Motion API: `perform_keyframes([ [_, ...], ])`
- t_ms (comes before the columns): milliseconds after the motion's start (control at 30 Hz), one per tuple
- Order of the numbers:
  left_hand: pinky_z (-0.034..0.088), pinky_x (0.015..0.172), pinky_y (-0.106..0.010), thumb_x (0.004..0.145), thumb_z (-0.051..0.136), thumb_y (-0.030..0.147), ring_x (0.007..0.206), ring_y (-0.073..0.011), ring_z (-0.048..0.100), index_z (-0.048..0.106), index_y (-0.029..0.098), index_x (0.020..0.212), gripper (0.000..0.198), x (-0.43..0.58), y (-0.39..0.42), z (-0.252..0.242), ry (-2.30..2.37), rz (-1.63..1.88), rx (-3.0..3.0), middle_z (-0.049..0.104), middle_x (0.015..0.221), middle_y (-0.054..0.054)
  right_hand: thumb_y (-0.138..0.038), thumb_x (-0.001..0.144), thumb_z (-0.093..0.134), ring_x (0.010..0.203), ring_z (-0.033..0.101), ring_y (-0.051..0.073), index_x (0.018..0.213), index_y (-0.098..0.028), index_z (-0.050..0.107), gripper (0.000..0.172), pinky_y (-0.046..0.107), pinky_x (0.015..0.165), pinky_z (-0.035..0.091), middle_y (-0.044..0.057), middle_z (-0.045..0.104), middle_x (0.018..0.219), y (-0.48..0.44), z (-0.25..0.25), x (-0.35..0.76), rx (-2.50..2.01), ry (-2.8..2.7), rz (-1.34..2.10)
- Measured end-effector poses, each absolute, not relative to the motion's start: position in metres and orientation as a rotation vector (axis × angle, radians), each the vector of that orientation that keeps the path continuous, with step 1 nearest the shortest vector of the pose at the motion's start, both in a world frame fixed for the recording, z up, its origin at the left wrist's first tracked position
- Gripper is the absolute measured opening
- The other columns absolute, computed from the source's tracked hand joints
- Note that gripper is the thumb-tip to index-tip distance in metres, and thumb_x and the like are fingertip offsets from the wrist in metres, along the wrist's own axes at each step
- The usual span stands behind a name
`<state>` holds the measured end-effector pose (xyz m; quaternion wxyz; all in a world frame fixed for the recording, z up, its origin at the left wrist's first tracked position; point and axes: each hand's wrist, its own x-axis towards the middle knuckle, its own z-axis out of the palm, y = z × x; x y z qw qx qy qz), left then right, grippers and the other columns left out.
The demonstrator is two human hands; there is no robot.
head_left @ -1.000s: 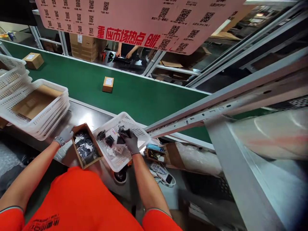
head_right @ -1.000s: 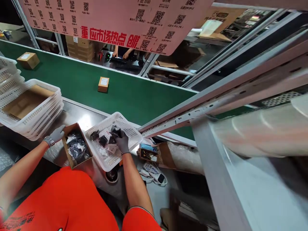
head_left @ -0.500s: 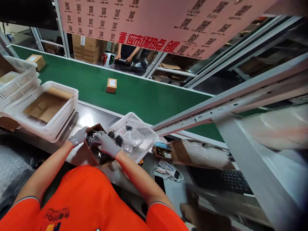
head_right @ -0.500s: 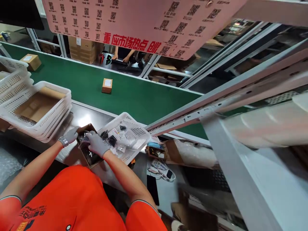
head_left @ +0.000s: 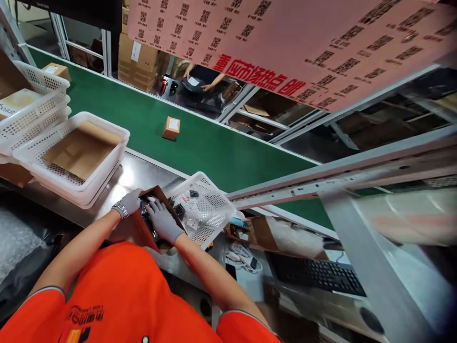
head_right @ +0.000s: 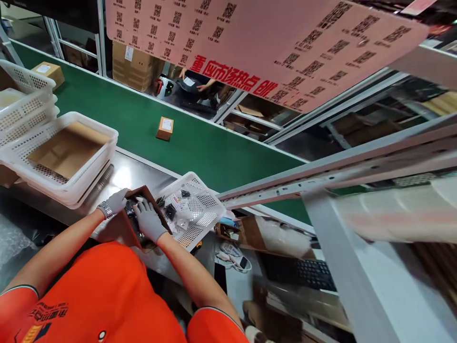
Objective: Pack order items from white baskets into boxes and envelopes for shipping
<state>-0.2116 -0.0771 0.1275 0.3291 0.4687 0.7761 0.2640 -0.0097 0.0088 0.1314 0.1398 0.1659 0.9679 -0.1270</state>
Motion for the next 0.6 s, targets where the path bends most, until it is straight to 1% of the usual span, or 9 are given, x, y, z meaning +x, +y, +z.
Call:
perform_keyframes([
  [67,0.059,0.115,-0.044,0.097,0.049,0.007,0.128,-0.0307,0.077,0.064,0.012,0.154,0.059,-0.212,-0.077,0.13,2.026,0.649,1.235,0.078,0.143,-0.021,-0.005,0.101,0.053,0.174,0.031,0.041,0.166,-0.008,0.058,0.065,0.062,0.141,0.027,0.026,0.043,0.18,0.011,0.115,-0.019,0.567,2.72,-0.344],
  [167,0.058,0.116,-0.045,0.098,0.048,0.008,0.131,-0.0323,0.076,0.061,0.01,0.158,0.061,-0.213,-0.077,0.134,2.042,0.601,1.241,0.075,0.147,-0.023,-0.002,0.089,0.067,0.175,0.026,0.043,0.166,-0.007,0.058,0.077,0.059,0.143,0.024,0.025,0.039,0.182,0.018,0.108,-0.024,0.569,2.698,-0.415],
  [233,0.058,0.116,-0.046,0.098,0.048,0.009,0.131,-0.0331,0.076,0.06,0.011,0.16,0.063,-0.213,-0.077,0.135,2.051,0.591,1.239,0.075,0.148,-0.022,-0.008,0.083,0.078,0.175,0.026,0.044,0.167,-0.005,0.056,0.087,0.058,0.142,0.028,0.027,0.038,0.182,0.023,0.116,-0.02,0.457,2.72,-0.527],
  [300,0.057,0.117,-0.047,0.099,0.049,0.01,0.131,-0.0342,0.075,0.059,0.011,0.161,0.064,-0.214,-0.078,0.135,2.063,0.586,1.239,0.073,0.151,-0.022,-0.022,0.085,0.085,0.173,0.032,0.042,0.17,-0.007,0.054,0.092,0.054,0.14,0.036,0.026,0.039,0.182,0.031,0.132,-0.01,0.313,2.761,-0.704],
  [367,0.056,0.119,-0.049,0.099,0.049,0.011,0.135,-0.0358,0.073,0.057,0.01,0.163,0.065,-0.214,-0.079,0.134,2.101,0.56,1.235,0.069,0.157,-0.023,-0.036,0.095,0.08,0.165,0.048,0.035,0.168,-0.017,0.058,0.079,0.049,0.135,0.045,0.019,0.051,0.177,0.046,0.15,0.006,0.232,2.827,-0.947],
  [433,0.052,0.123,-0.051,0.099,0.05,0.012,0.142,-0.0381,0.068,0.054,0.008,0.165,0.066,-0.211,-0.08,0.136,2.186,0.52,1.253,0.063,0.162,-0.025,-0.04,0.105,0.067,0.149,0.066,0.029,0.157,-0.027,0.07,0.053,0.048,0.128,0.053,0.01,0.07,0.16,0.07,0.162,0.027,0.34,2.926,-1.187],
  [467,0.048,0.128,-0.053,0.099,0.052,0.013,0.148,-0.0401,0.062,0.053,0.006,0.166,0.067,-0.208,-0.08,0.138,2.238,0.511,1.293,0.06,0.164,-0.027,-0.04,0.109,0.061,0.141,0.071,0.028,0.151,-0.029,0.075,0.046,0.048,0.124,0.056,0.008,0.076,0.151,0.085,0.164,0.04,0.488,2.977,-1.27],
  [533,0.034,0.138,-0.06,0.098,0.059,0.019,0.162,-0.0452,0.046,0.054,0.005,0.165,0.068,-0.197,-0.081,0.147,2.316,0.516,1.442,0.053,0.169,-0.028,-0.036,0.11,0.055,0.134,0.075,0.029,0.146,-0.027,0.078,0.044,0.049,0.121,0.058,0.009,0.081,0.142,0.117,0.158,0.069,0.901,3.022,-1.313],
  [600,0.021,0.142,-0.063,0.097,0.066,0.027,0.17,-0.0475,0.031,0.056,0.009,0.164,0.07,-0.18,-0.081,0.158,2.31,0.512,1.614,0.048,0.174,-0.026,-0.03,0.102,0.063,0.14,0.071,0.032,0.155,-0.021,0.072,0.054,0.05,0.124,0.055,0.014,0.076,0.15,0.144,0.137,0.097,1.199,2.903,-1.172],
])
